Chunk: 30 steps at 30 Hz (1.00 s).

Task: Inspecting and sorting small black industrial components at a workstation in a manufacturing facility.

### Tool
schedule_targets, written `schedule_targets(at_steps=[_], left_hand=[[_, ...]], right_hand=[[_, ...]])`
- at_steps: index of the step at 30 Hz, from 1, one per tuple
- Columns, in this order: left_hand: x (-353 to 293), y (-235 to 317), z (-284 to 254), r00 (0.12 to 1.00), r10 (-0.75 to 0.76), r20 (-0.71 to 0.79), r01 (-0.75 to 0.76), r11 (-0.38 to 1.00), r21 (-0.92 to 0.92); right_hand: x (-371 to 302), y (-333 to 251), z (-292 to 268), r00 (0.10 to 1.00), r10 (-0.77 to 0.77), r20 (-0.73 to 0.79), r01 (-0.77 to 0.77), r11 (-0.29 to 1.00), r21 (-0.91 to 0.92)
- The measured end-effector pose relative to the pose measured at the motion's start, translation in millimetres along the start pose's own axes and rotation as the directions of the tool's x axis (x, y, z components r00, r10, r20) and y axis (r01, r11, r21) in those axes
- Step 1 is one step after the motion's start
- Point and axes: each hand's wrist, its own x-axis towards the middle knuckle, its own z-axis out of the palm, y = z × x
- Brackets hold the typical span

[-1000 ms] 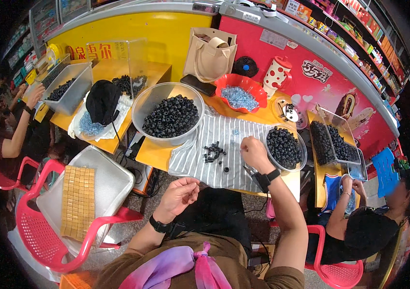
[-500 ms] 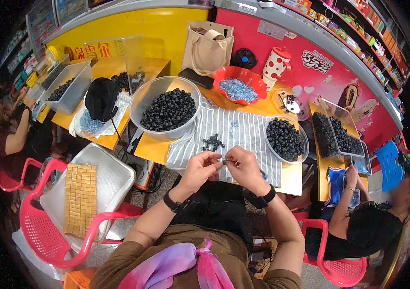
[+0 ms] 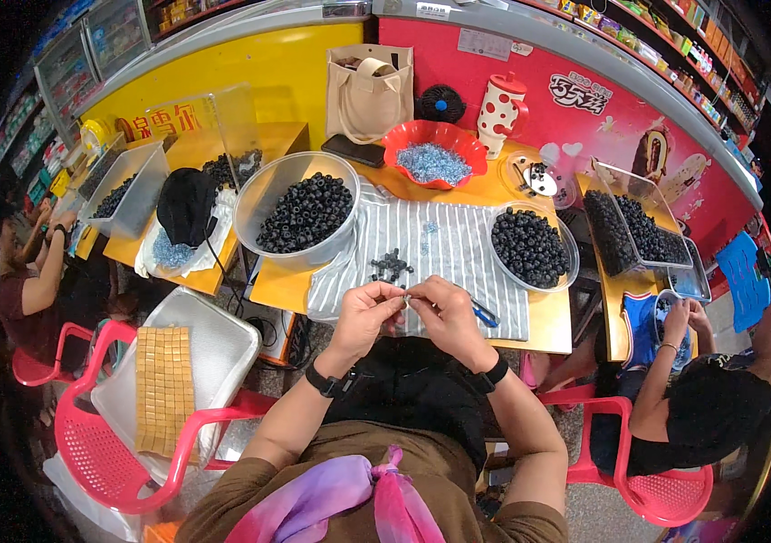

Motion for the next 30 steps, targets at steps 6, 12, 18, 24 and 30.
schedule_targets(at_steps=[6, 12, 18, 24, 30], left_hand=[[-1, 8, 4, 0.999, -0.022, -0.026, 0.023, 0.998, 0.057], [-1, 9, 4, 0.997, 0.075, 0.001, -0.073, 0.967, 0.243], [4, 11, -1, 0.999, -0.037, 0.039, 0.029, 0.984, 0.178], [6, 6, -1, 0.998, -0.061, 0.033, 0.055, 0.987, 0.152], [10, 3, 1, 0.999, -0.024, 0.034, 0.017, 0.979, 0.204]], right_hand=[[-2, -2, 1, 0.993, -0.107, -0.040, 0.100, 0.984, -0.148], [-2, -3, 1, 0.990, -0.132, -0.044, 0.123, 0.978, -0.168], [-1, -8, 2, 0.994, -0.091, -0.056, 0.084, 0.990, -0.114], [-4, -3, 7, 0.985, -0.149, -0.090, 0.138, 0.984, -0.113], [-1, -4, 7, 0.974, -0.191, -0.118, 0.174, 0.975, -0.137]])
